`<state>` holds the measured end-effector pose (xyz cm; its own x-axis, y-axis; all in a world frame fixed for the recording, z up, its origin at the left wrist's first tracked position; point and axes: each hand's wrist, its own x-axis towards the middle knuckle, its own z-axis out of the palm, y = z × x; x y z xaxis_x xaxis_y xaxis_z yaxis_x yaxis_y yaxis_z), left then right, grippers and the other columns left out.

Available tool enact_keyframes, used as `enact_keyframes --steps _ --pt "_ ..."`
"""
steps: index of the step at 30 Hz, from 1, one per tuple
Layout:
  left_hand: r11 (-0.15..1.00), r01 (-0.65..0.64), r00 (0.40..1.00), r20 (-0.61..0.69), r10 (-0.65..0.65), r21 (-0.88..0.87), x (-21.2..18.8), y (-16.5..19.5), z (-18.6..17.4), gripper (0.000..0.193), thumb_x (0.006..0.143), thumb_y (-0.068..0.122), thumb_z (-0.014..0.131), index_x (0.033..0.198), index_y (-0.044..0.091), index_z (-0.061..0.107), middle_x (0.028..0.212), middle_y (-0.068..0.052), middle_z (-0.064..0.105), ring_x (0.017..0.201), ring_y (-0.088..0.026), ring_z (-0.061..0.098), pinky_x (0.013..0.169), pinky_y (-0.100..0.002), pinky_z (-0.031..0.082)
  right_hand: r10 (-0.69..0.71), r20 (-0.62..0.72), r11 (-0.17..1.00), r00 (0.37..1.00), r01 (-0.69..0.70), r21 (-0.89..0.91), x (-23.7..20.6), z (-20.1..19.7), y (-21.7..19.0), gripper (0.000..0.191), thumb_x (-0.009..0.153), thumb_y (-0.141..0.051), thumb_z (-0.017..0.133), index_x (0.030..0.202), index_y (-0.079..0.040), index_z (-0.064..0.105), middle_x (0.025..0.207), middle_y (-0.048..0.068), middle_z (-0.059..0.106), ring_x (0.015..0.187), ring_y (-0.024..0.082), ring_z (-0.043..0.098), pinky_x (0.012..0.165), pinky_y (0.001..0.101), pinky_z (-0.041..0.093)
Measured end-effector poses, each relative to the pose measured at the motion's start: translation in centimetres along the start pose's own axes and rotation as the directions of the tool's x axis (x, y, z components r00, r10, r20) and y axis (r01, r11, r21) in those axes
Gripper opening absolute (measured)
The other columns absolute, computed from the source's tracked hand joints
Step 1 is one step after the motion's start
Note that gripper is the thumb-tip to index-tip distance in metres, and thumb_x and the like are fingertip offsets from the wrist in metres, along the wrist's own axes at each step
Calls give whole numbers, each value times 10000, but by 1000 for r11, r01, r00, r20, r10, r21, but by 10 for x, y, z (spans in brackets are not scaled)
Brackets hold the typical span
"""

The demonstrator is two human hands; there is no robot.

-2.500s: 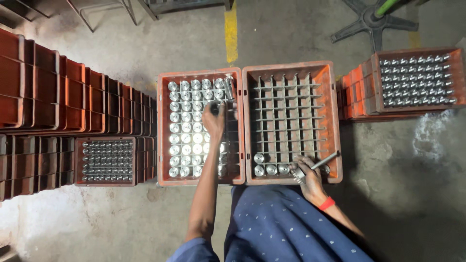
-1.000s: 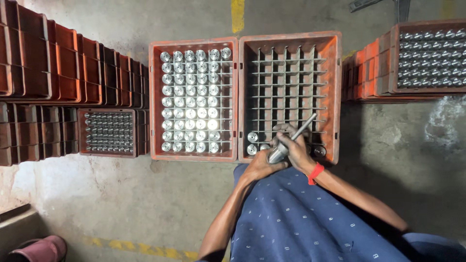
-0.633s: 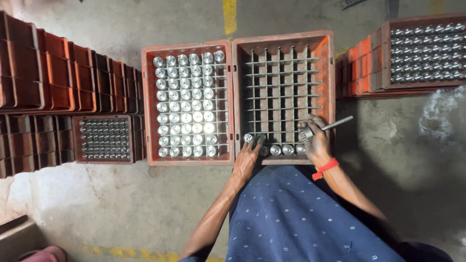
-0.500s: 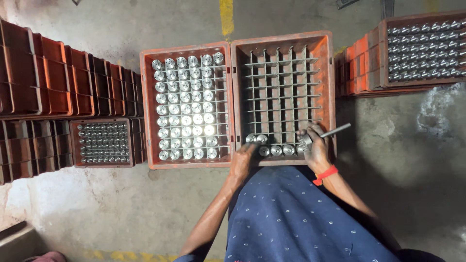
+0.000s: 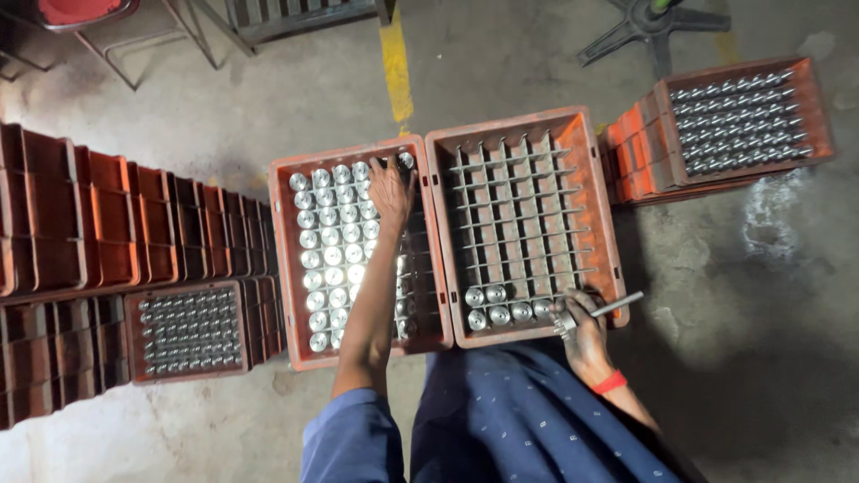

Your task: The person places small cylindrical metal parts from a filled crate into an empty crate using a metal tool. They repeatedly pick up parts and place them into the empty crate, filling it gradually.

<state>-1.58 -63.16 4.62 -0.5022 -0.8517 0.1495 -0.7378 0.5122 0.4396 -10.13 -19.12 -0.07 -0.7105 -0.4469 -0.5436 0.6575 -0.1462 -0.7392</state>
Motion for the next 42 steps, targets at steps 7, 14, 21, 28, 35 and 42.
enact_keyframes --steps 7,14,21,28,35,42 --pt "975 -171 984 -74 162 -139 11 -7 -22 549 774 273 904 1225 53 682 1218 -203 637 1021 -369 675 894 -452 564 14 -37 999 999 -15 -37 -18 -13 3 191 1022 -20 516 1170 11 633 1003 135 671 890 227 686 775 344 556" --pt "403 -5 983 -78 -165 -915 -81 -9 -52 509 757 256 884 1177 60 675 1106 -47 681 1010 -160 647 844 -311 544 68 -1 997 998 -68 22 -9 10 -4 190 992 0 545 1171 9 610 1012 80 678 894 188 686 797 339 573" --pt "664 208 968 248 -35 -719 -228 76 -7 516 750 137 810 1215 -22 656 1005 -144 752 866 -238 739 769 -365 587 50 206 993 977 -26 -119 5 97 -26 198 993 8 560 1187 17 602 913 87 651 848 198 682 772 317 557" --pt "833 210 909 416 27 -511 -282 120 -13 520 691 164 866 1165 8 720 969 -240 748 890 -375 728 795 -437 553 13 367 983 930 56 -177 -7 121 -42 115 996 -23 589 1110 -20 601 912 34 609 811 138 647 749 285 570" --pt "678 477 705 704 86 -559 -278 139 -24 527 761 306 839 1166 -2 700 1000 -223 779 934 -309 768 862 -407 582 234 452 942 861 -87 -323 16 79 -35 122 991 -36 614 1110 -10 627 900 38 617 798 144 650 720 295 559" --pt "939 59 865 487 122 -340 -275 128 -22 590 967 217 713 1457 -7 474 1243 -340 611 914 -487 662 758 -532 531 86 151 995 985 -92 33 75 34 -41 183 983 27 582 1159 -3 627 907 84 650 810 198 677 808 347 594"
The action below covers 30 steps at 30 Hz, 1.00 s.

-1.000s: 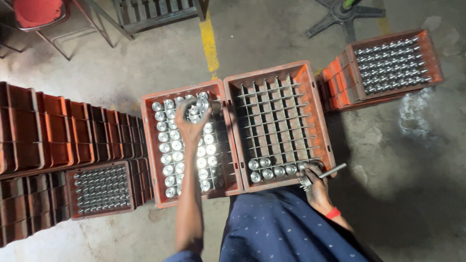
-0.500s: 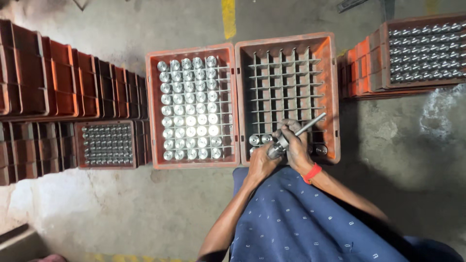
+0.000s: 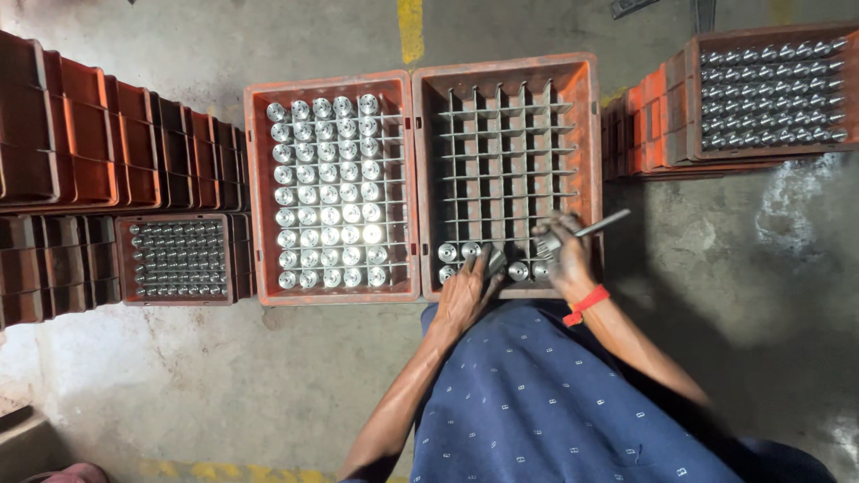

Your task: The person places small cylindrical metal parts from a filled crate into an empty crate using a metal tool. They repeatedly pick up parts and place them into the empty crate, filling it gradually.

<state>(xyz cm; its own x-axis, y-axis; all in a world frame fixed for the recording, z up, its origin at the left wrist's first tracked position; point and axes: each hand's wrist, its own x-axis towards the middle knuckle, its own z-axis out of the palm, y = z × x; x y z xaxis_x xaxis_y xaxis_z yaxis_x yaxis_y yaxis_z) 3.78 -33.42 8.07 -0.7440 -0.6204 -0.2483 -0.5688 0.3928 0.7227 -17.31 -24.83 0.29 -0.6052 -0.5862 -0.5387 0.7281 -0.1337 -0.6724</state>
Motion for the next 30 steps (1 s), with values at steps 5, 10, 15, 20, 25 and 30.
enact_keyframes --steps 5,10,15,20,25,30 --pt "968 -203 976 -46 212 150 -5 -30 21 683 811 -103 543 1464 96 544 1206 -283 639 1044 -456 661 873 -479 550 -36 -49 997 998 39 73 -3 -17 -6 173 986 36 585 1148 -20 609 892 74 635 785 198 666 785 371 600" --pt "984 -173 962 -206 179 46 -20 -65 18 633 788 -120 537 1372 115 607 1193 -231 686 1051 -428 671 883 -480 555 9 -91 1000 996 -8 9 -23 -18 5 194 989 22 556 1165 -30 621 922 79 654 832 211 687 774 345 573" --pt "951 243 914 -373 -157 193 -37 -114 -37 565 674 95 751 1232 103 662 972 -198 679 880 -419 670 723 -526 530 34 -82 999 996 -32 16 -38 -23 19 159 1011 29 553 1154 -11 610 933 75 641 864 198 673 868 376 591" --pt "886 344 824 -552 -125 312 -27 -144 -59 508 850 316 779 1251 35 641 1100 -258 633 843 -422 664 628 -511 523 4 26 999 1000 -3 -34 -37 -16 39 140 1017 33 539 1134 3 611 936 88 643 852 201 652 907 387 602" --pt "935 309 877 -432 -209 175 -28 -140 -82 459 860 378 825 1151 52 684 1124 -173 685 850 -375 702 700 -494 551 68 9 993 998 -67 -100 -37 -7 55 152 1021 24 537 1150 -11 611 923 88 629 870 212 668 872 371 577" --pt "996 -25 833 -553 -29 -90 -64 -131 -139 426 738 269 900 1064 46 741 961 -115 708 840 -249 732 726 -394 592 74 34 989 997 -69 -130 -48 -4 56 141 1023 -1 543 1148 3 608 926 98 641 871 221 678 871 382 594"
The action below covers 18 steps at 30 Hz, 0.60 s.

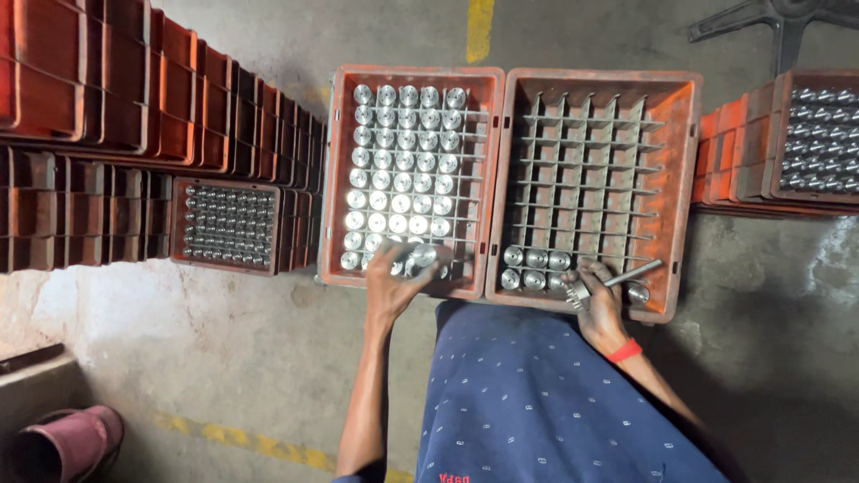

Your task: The person places small cylindrical metal parts from a filled crate into an empty crate using a metal tool. They repeatedly pick up parts and place them into the empty crate, filling it gradually.

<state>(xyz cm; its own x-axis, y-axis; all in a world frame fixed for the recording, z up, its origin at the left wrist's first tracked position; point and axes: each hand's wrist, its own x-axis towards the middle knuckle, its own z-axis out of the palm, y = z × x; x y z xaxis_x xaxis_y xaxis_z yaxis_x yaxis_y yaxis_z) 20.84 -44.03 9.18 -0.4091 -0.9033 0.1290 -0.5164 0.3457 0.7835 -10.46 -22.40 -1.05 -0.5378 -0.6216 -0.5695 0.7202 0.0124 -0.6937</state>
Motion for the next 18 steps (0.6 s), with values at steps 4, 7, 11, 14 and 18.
enact_keyframes --steps 4,7,11,14,18 --pt "786 229 968 54 -243 -574 16 16 38 372 845 211 874 1101 13 690 965 -69 679 879 -186 628 789 -360 510 16 29 999 999 -15 -38 -4 22 -5 186 1000 -2 539 1173 8 607 955 87 669 883 216 686 830 357 584" --pt "699 619 783 350 -514 -357 24 35 100 534 995 239 904 864 -187 610 704 -184 595 611 -311 501 647 -493 441 17 23 998 1000 -16 -63 -3 51 -13 210 985 -7 547 1188 -1 602 979 61 679 884 219 697 783 326 564" --pt "972 151 963 247 -104 -179 -4 76 135 502 722 152 860 1170 1 692 962 -198 745 864 -337 746 754 -422 574 -79 92 995 993 84 -52 -8 84 -34 195 1006 -19 590 1198 3 617 914 57 622 844 196 689 740 304 551" --pt "961 223 887 444 -130 -165 -22 104 143 429 766 171 817 1166 57 713 978 -194 768 911 -343 761 776 -421 573 -161 154 987 975 158 30 -11 96 -50 145 1025 -40 597 1169 -21 598 884 70 625 839 158 666 790 289 575" --pt "976 204 805 580 -125 -72 -27 120 157 447 737 219 845 1141 64 733 960 -208 771 908 -355 747 783 -435 561 -139 165 979 976 161 -126 -25 90 -58 142 991 -53 584 1125 -16 613 868 42 630 784 132 648 696 287 575"
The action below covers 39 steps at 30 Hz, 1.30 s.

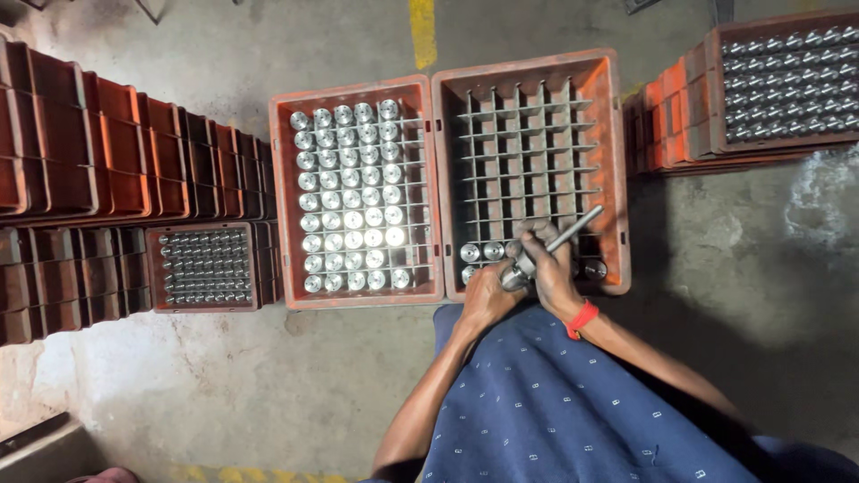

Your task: The person places small cylindrical metal parts from a filled crate into an empty crate using a metal tool. They repeatedly pick up parts and place them into the empty crate, filling it gradually.

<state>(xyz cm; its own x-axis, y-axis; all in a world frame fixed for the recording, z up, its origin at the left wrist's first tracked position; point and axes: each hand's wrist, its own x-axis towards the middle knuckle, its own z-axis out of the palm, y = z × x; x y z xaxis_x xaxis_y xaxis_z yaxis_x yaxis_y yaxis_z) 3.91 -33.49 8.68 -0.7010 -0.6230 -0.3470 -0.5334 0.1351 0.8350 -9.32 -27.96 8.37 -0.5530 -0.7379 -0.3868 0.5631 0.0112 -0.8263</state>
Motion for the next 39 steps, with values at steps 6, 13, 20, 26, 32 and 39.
enact_keyframes --steps 6,13,20,26,32,39 --pt "977 47 971 237 3 -208 9 5 15 509 753 290 840 1146 -5 708 995 -217 776 940 -316 767 858 -417 580 72 59 996 996 -69 -52 -1 -39 7 133 1013 -58 600 1135 -16 631 883 60 639 816 138 653 728 277 558" --pt "966 -104 990 115 79 235 15 11 21 633 951 285 704 1471 8 474 1184 -308 638 913 -457 670 779 -530 529 8 -223 970 975 47 239 41 -119 -2 174 986 29 544 1131 -11 631 890 96 670 831 200 684 785 328 578" --pt "840 -441 870 -82 487 317 13 -19 41 622 766 -69 588 1367 91 592 1297 -247 665 1053 -438 671 879 -464 566 37 -262 958 964 39 283 32 -145 8 175 1013 12 548 1153 -22 646 871 80 645 816 189 672 779 333 581" --pt "905 -123 957 -191 216 406 -14 -69 1 519 701 -13 742 1192 139 672 998 -194 704 904 -426 679 757 -511 538 56 -257 964 965 15 264 12 -138 22 170 990 57 564 1135 -6 626 956 95 663 832 198 673 837 356 604" --pt "727 316 853 -518 64 609 -32 -148 -78 346 775 122 749 1106 57 671 795 -226 653 657 -428 655 523 -552 476 104 -241 972 965 -47 232 10 -122 35 148 1012 41 565 1140 -17 610 923 71 625 824 190 675 833 375 625" --pt "767 236 890 -449 76 597 -25 -155 -94 374 759 333 835 925 40 671 812 -200 671 722 -411 669 621 -536 500 147 -176 979 973 -118 164 17 -93 57 152 1025 2 556 1162 -22 617 965 64 658 843 179 672 802 349 578"
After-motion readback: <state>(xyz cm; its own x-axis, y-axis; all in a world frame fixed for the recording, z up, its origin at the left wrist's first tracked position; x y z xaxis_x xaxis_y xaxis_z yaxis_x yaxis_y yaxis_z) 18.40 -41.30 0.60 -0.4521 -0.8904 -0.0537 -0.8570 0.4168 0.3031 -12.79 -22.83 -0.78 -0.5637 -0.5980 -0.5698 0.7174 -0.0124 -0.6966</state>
